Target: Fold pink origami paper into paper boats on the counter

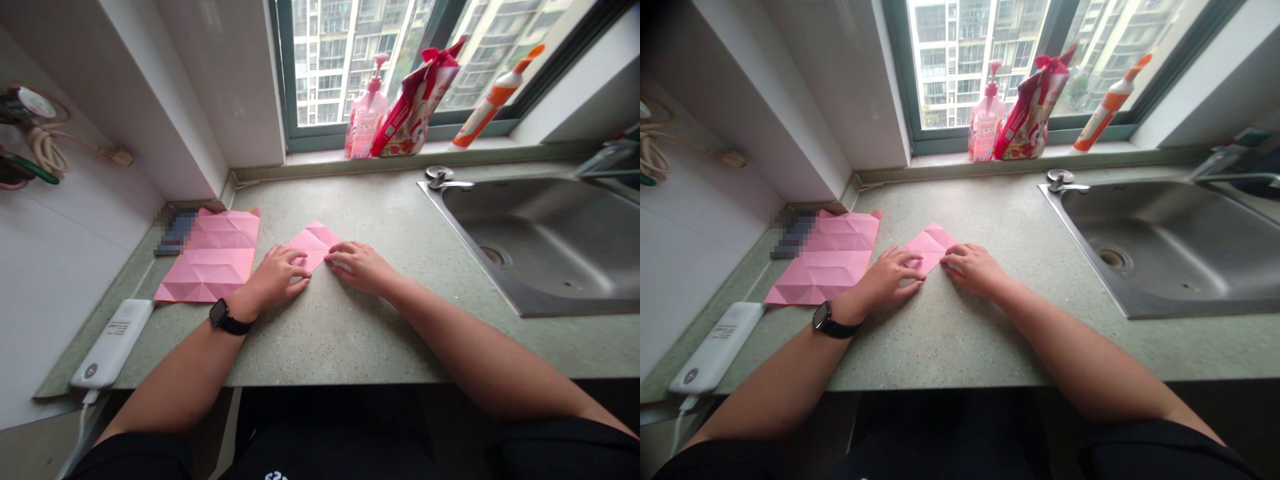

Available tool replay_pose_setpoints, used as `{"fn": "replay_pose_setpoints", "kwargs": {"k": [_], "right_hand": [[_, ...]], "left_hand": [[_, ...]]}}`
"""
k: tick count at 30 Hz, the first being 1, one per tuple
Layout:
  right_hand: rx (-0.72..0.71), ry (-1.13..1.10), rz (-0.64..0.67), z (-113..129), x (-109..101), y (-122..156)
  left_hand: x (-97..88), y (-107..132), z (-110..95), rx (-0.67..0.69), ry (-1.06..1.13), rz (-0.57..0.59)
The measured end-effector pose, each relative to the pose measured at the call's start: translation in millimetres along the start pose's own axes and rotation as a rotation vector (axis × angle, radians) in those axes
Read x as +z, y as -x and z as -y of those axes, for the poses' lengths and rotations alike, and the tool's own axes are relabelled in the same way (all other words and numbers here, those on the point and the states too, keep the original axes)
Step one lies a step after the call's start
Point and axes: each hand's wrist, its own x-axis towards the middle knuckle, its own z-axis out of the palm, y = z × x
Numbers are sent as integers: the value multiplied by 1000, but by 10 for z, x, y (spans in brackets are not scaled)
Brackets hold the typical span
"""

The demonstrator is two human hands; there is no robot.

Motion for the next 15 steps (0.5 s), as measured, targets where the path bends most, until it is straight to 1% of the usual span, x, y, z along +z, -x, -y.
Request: {"fn": "replay_pose_setpoints", "kwargs": {"k": [3,8,15], "right_hand": [[0,3,13,16,-14,-9],[10,18,29,-14,-48,-9],[186,113,3,-253,-68,12]], "left_hand": [[-44,20,27,16,11,34],[-50,6,52,28,27,43],[-33,-1,75,20,58,29]]}}
